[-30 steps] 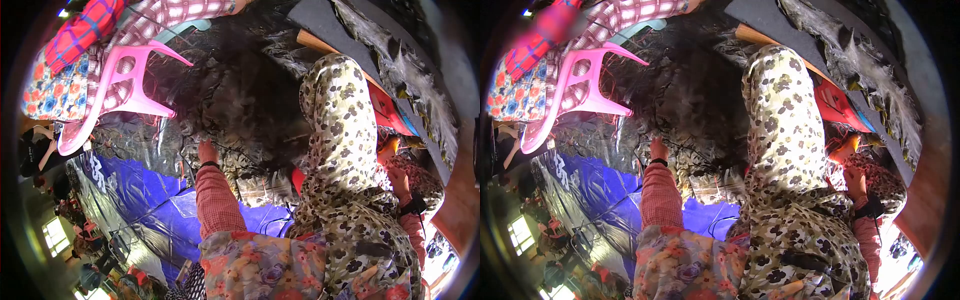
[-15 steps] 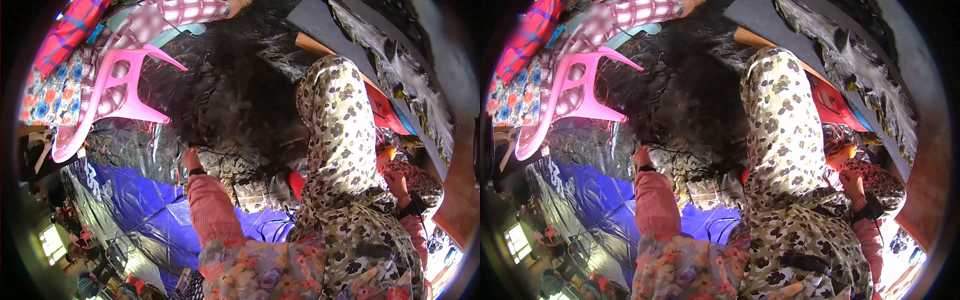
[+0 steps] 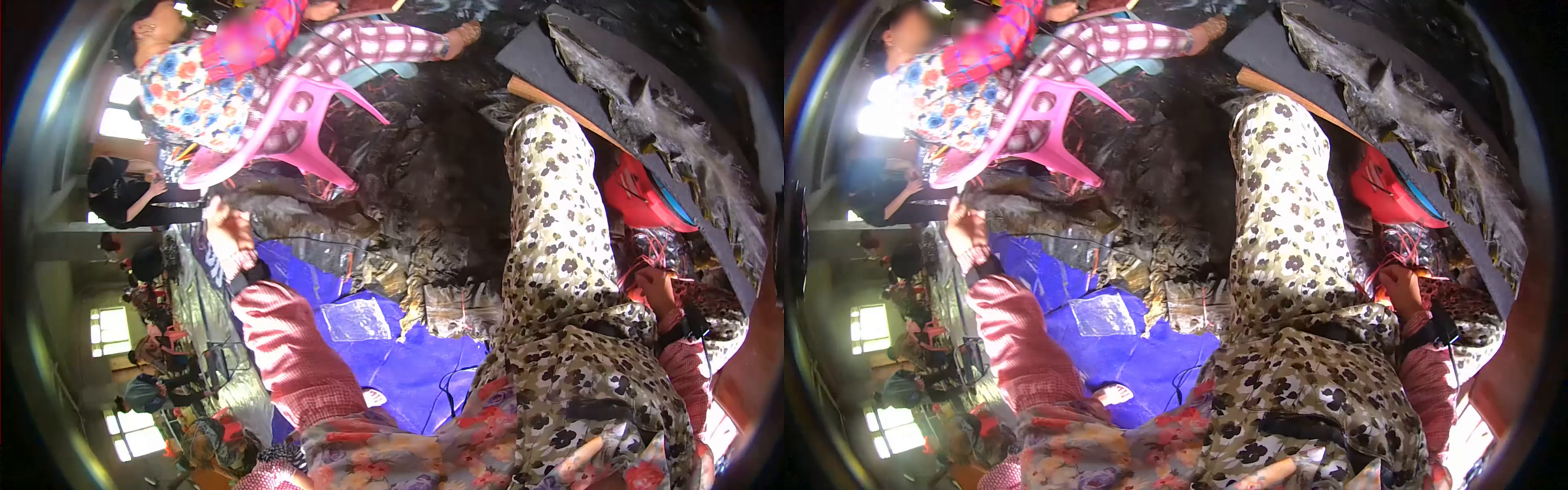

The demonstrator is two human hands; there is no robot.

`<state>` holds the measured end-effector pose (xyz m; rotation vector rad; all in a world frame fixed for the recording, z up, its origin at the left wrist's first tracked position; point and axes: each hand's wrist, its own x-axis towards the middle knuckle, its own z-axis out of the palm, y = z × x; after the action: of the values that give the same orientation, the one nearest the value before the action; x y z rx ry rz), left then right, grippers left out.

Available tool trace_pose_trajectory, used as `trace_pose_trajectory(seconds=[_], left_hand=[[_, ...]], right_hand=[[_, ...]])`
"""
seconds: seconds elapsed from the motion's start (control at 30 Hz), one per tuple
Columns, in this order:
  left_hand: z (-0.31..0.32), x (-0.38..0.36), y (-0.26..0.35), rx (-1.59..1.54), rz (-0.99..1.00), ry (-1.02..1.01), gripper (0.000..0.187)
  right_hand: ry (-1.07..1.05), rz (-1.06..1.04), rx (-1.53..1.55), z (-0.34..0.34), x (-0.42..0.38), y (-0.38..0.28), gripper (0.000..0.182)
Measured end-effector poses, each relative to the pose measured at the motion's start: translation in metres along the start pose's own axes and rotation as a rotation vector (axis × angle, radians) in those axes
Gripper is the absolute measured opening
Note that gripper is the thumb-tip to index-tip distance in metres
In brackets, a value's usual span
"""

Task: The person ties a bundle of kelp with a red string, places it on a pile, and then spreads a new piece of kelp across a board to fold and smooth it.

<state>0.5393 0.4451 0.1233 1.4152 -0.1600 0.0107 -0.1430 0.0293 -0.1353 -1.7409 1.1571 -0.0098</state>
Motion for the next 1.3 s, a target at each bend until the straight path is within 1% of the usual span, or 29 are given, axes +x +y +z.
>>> trace_pose_trajectory(seconds=[0.03, 0.1, 0.17, 0.23, 0.3, 0.37, 0.43, 0.47, 0.5, 0.57, 0.6, 0.63, 0.7, 0.73, 0.77, 0.8, 0.83, 0.87, 0.9, 0.93, 0.97, 1.0, 1.03, 1.07, 1.1, 1.17, 1.2, 1.23, 1.3], left_hand=[[0.016, -0.001, 0.029, -0.002, 0.041, -0.031, 0.043], [0.05, -0.018, 0.089, -0.017, 0.016, -0.06, 0.04], [0.063, -0.008, 0.126, -0.099, 0.083, -0.143, 0.039], [0.08, -0.01, 0.153, -0.125, 0.161, -0.188, 0.034], [0.1, -0.013, 0.169, -0.135, 0.197, -0.191, 0.035], [0.141, -0.054, 0.181, -0.136, 0.205, -0.241, 0.041], [0.156, -0.062, 0.182, -0.15, 0.206, -0.29, 0.04], [0.168, -0.071, 0.18, -0.171, 0.217, -0.258, 0.038], [0.177, -0.084, 0.179, -0.187, 0.225, -0.317, 0.035], [0.189, -0.098, 0.174, -0.193, 0.221, -0.339, 0.032], [0.192, -0.106, 0.171, -0.212, 0.187, -0.395, 0.03], [0.193, -0.113, 0.168, -0.225, 0.158, -0.443, 0.029], [0.195, -0.108, 0.14, 0.648, 1.113, -0.246, 0.029], [0.189, -0.109, 0.144, 0.059, 0.458, -0.559, 0.028], [0.2, -0.133, 0.138, 0.025, 0.373, -0.481, 0.029], [0.205, -0.166, 0.135, 0.403, 0.665, -0.461, 0.028], [0.209, -0.187, 0.124, 0.343, 0.97, -0.543, 0.025], [0.211, -0.189, 0.124, 0.558, 1.351, -0.501, 0.022], [0.216, -0.212, 0.12, 0.12, 0.493, -0.669, 0.025], [0.224, -0.225, 0.121, -0.073, 0.23, -0.653, 0.026], [0.227, -0.229, 0.123, -0.267, -0.03, -0.625, 0.027], [0.221, -0.226, 0.119, -0.269, -0.03, -0.608, 0.027], [0.213, -0.224, 0.109, -0.253, -0.018, -0.623, 0.035], [0.204, -0.22, 0.102, -0.233, -0.002, -0.633, 0.044], [0.193, -0.223, 0.095, -0.227, 0.007, -0.609, 0.044], [0.176, -0.237, 0.071, 0.253, 0.413, -0.537, 0.07], [0.165, -0.229, 0.037, 0.368, 0.592, -0.616, 0.089], [0.163, -0.237, 0.012, 0.208, 0.394, -0.667, 0.084], [0.173, -0.25, 0.002, 0.095, 0.37, -0.661, 0.07]], right_hand=[[0.001, -0.023, 0.018, 0.001, 0.003, -0.002, 0.015], [0.097, -0.138, -0.029, 0.003, 0.005, -0.024, 0.016], [0.074, -0.137, -0.008, -0.004, 0.001, -0.061, 0.017], [0.141, -0.28, 0.023, -0.013, -0.007, -0.1, 0.019], [0.153, -0.333, 0.007, -0.027, -0.013, -0.141, 0.017], [0.196, -0.55, 0.206, -0.038, -0.007, -0.164, 0.015], [0.223, -0.69, 0.242, -0.051, -0.019, -0.225, 0.014], [0.173, -0.681, 0.293, -0.058, -0.027, -0.258, 0.015], [0.121, -0.671, 0.344, -0.058, -0.032, -0.287, 0.016], [0.148, -0.879, 0.328, -0.043, -0.032, -0.335, 0.016], [0.048, -0.922, 0.413, -0.032, -0.025, -0.352, 0.017], [-0.09, -0.878, 0.437, -0.02, -0.019, -0.368, 0.022], [-0.047, -1.031, 0.278, 0.003, -0.034, -0.415, 0.037], [-0.074, -1.093, 0.265, 0.019, -0.036, -0.432, 0.06], [-0.155, -0.976, 0.21, 0.03, -0.047, -0.449, 0.081], [-0.212, -1.028, 0.276, 0.054, -0.033, -0.449, 0.086], [-0.263, -1.07, 0.339, 0.074, -0.018, -0.448, 0.092], [-0.391, -0.941, 0.412, 0.081, -0.026, -0.455, 0.092], [-0.353, -1.009, 0.278, 0.088, -0.023, -0.457, 0.075], [-0.369, -1.011, 0.271, 0.094, -0.019, -0.452, 0.075], [-0.414, -0.922, 0.423, 0.1, -0.015, -0.446, 0.06], [-0.458, -0.826, 0.571, 0.104, -0.015, -0.443, 0.044], [-0.502, -0.726, 0.714, 0.109, -0.012, -0.439, 0.03], [-0.52, -0.444, 0.848, 0.104, -0.009, -0.44, 0.026], [-0.633, -0.477, 0.848, 0.104, 0.01, -0.437, 0.023], [-0.644, -0.421, 0.868, 0.088, -0.012, -0.458, 0.026], [-0.604, -0.461, 0.898, 0.084, -0.022, -0.466, 0.025], [-0.631, -0.448, 0.931, 0.08, -0.028, -0.472, 0.028], [-0.702, -0.407, 0.933, 0.072, -0.029, -0.475, 0.028]])
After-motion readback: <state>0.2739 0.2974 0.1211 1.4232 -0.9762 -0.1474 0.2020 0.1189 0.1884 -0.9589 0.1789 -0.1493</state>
